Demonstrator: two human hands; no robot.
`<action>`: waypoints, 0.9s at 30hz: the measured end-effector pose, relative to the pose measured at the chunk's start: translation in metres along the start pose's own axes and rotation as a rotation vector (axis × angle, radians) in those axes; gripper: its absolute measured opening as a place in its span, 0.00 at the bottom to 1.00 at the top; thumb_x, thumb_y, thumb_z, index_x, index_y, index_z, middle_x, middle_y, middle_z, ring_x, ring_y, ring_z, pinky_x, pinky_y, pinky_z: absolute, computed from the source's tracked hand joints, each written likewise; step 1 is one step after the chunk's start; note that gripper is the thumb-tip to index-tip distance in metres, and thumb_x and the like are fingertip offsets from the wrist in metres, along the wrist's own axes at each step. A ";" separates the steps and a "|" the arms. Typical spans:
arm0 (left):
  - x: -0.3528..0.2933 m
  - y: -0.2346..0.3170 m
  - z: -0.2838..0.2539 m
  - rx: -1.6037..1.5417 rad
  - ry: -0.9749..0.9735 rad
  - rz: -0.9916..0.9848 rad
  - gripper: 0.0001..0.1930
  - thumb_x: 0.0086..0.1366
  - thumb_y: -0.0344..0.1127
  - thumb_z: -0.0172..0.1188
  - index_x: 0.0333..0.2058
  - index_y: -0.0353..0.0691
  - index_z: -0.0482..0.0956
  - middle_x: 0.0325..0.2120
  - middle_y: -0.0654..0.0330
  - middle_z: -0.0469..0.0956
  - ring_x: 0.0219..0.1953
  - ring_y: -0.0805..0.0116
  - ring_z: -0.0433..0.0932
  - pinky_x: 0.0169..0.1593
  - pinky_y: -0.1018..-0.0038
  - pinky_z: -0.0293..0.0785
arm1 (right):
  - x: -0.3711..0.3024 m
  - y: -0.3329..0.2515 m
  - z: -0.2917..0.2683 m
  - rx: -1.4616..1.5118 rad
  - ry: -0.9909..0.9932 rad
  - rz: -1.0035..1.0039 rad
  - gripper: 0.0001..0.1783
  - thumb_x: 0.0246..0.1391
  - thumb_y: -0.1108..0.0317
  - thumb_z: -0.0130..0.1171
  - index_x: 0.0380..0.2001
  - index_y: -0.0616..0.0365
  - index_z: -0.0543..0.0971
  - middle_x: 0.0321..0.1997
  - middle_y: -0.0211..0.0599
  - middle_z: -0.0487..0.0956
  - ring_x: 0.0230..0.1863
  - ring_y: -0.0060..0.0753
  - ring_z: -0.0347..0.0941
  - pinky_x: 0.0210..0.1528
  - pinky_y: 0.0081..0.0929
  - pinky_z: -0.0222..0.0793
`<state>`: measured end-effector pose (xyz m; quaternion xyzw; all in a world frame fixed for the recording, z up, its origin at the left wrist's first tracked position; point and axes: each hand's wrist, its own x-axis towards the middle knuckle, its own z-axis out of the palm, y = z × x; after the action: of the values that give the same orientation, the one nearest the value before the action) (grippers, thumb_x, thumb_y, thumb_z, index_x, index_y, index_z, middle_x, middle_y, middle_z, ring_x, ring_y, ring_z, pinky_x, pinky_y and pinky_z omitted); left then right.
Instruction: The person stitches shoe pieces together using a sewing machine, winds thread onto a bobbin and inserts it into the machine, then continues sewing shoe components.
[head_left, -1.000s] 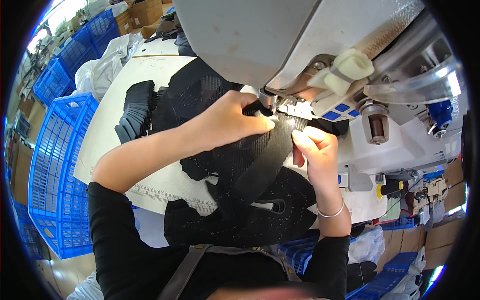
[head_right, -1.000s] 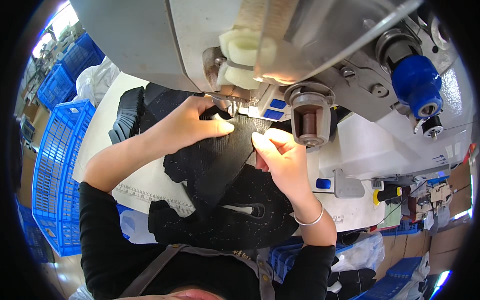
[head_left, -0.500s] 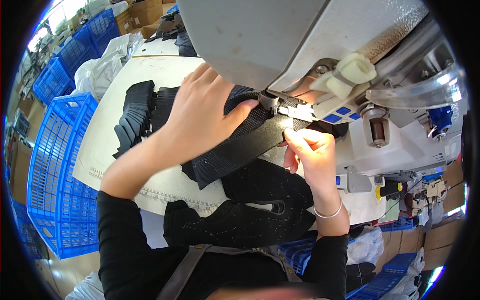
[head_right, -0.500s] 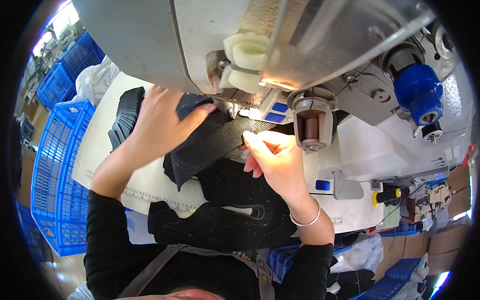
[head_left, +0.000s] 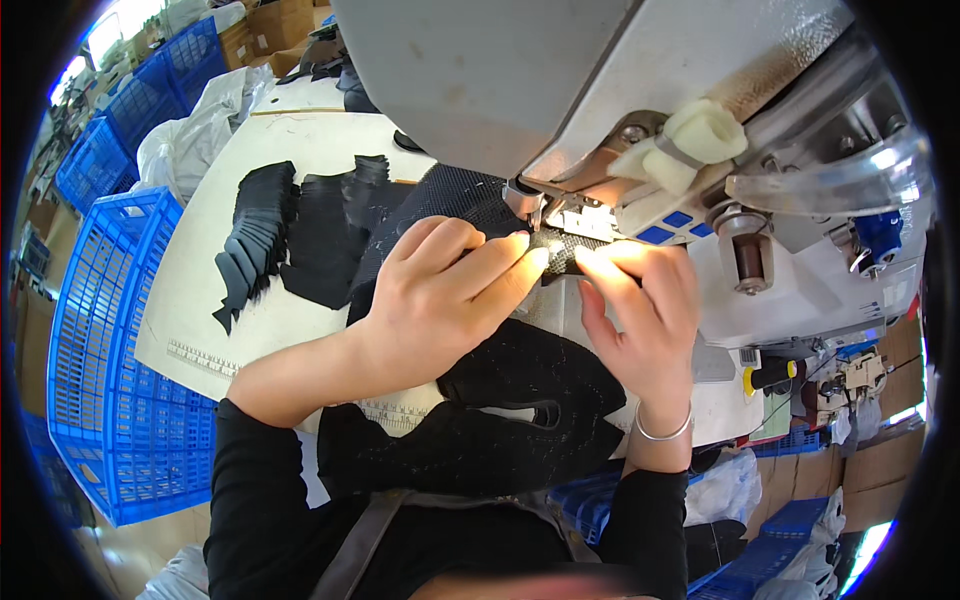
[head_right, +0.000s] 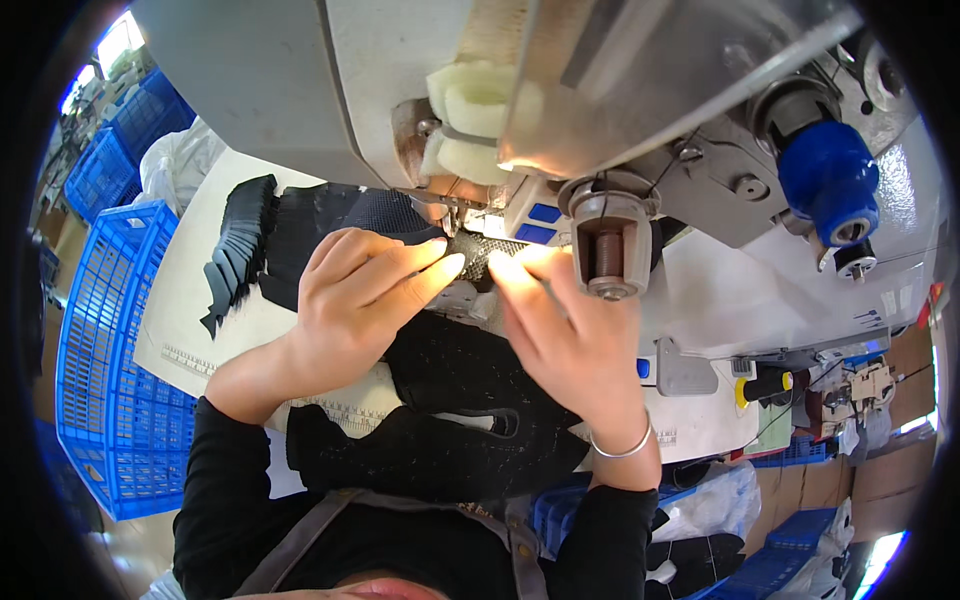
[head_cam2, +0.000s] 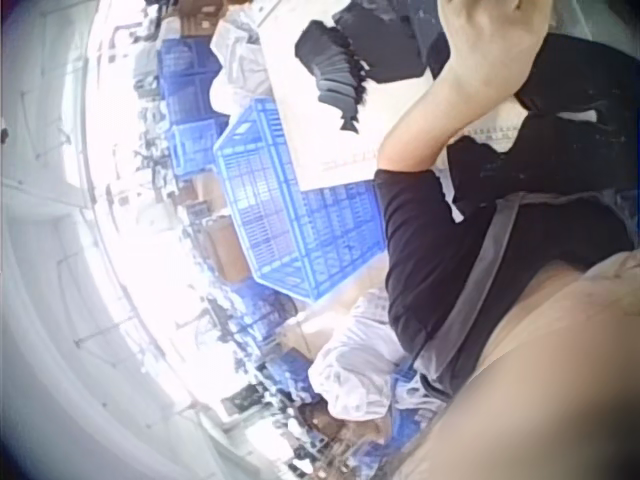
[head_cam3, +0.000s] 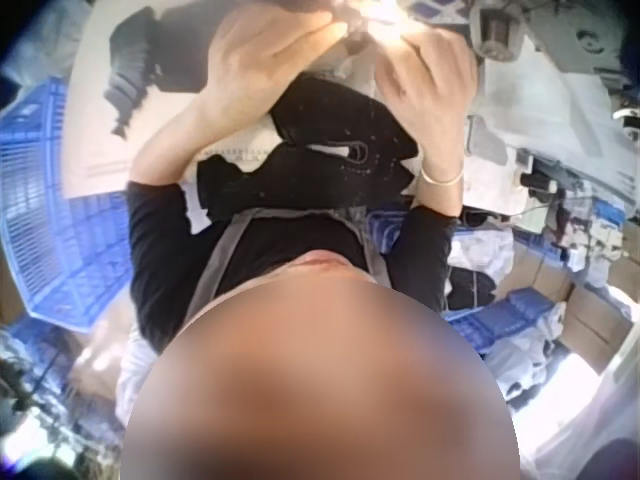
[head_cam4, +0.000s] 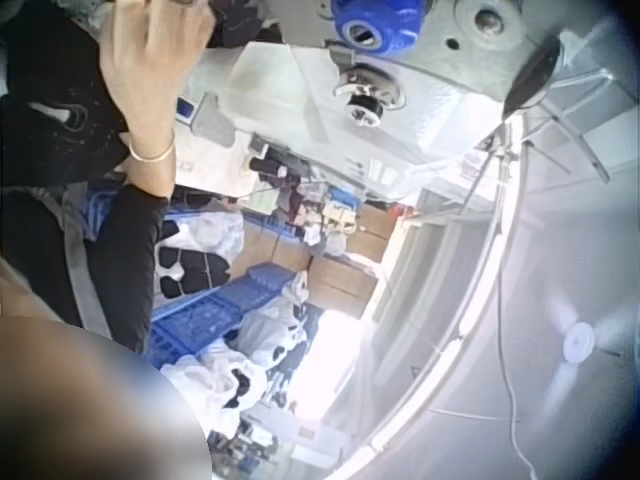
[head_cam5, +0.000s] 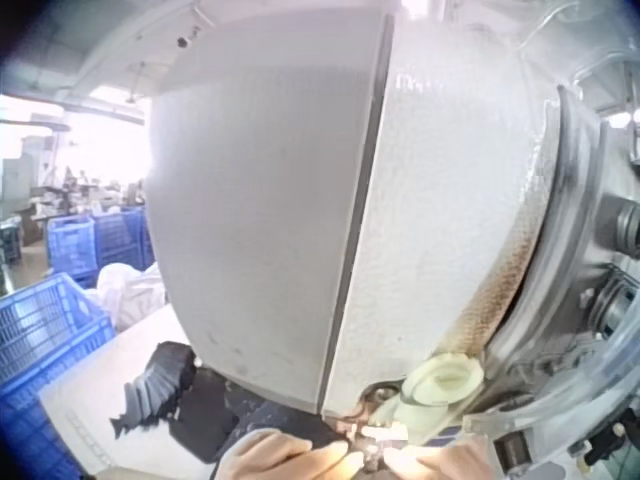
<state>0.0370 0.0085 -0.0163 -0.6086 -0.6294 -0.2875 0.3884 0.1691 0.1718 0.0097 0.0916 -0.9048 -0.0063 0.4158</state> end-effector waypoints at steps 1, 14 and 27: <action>0.000 -0.001 0.001 -0.013 0.029 0.003 0.19 0.40 0.32 0.57 0.35 0.37 0.82 0.34 0.61 0.79 0.29 0.68 0.73 0.32 0.73 0.69 | -0.001 0.005 0.000 -0.006 0.003 0.000 0.20 0.33 0.81 0.63 0.36 0.57 0.81 0.36 0.33 0.77 0.32 0.37 0.70 0.32 0.31 0.63; 0.003 -0.023 0.023 -0.023 0.197 -0.083 0.05 0.44 0.27 0.62 0.21 0.46 0.77 0.23 0.74 0.75 0.29 0.74 0.74 0.55 0.67 0.63 | -0.001 0.003 0.010 -0.126 0.046 -0.251 0.11 0.38 0.73 0.64 0.31 0.59 0.81 0.36 0.31 0.78 0.34 0.28 0.74 0.32 0.24 0.68; 0.005 -0.045 0.039 -0.195 0.274 -0.155 0.04 0.41 0.27 0.65 0.18 0.44 0.79 0.21 0.71 0.77 0.32 0.69 0.75 0.41 0.70 0.67 | -0.005 -0.010 0.022 -0.278 0.054 -0.140 0.17 0.33 0.77 0.63 0.34 0.59 0.81 0.36 0.30 0.77 0.36 0.30 0.73 0.42 0.31 0.67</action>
<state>-0.0123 0.0396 -0.0275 -0.5480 -0.5847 -0.4566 0.3864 0.1571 0.1609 -0.0094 0.0962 -0.8751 -0.1581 0.4471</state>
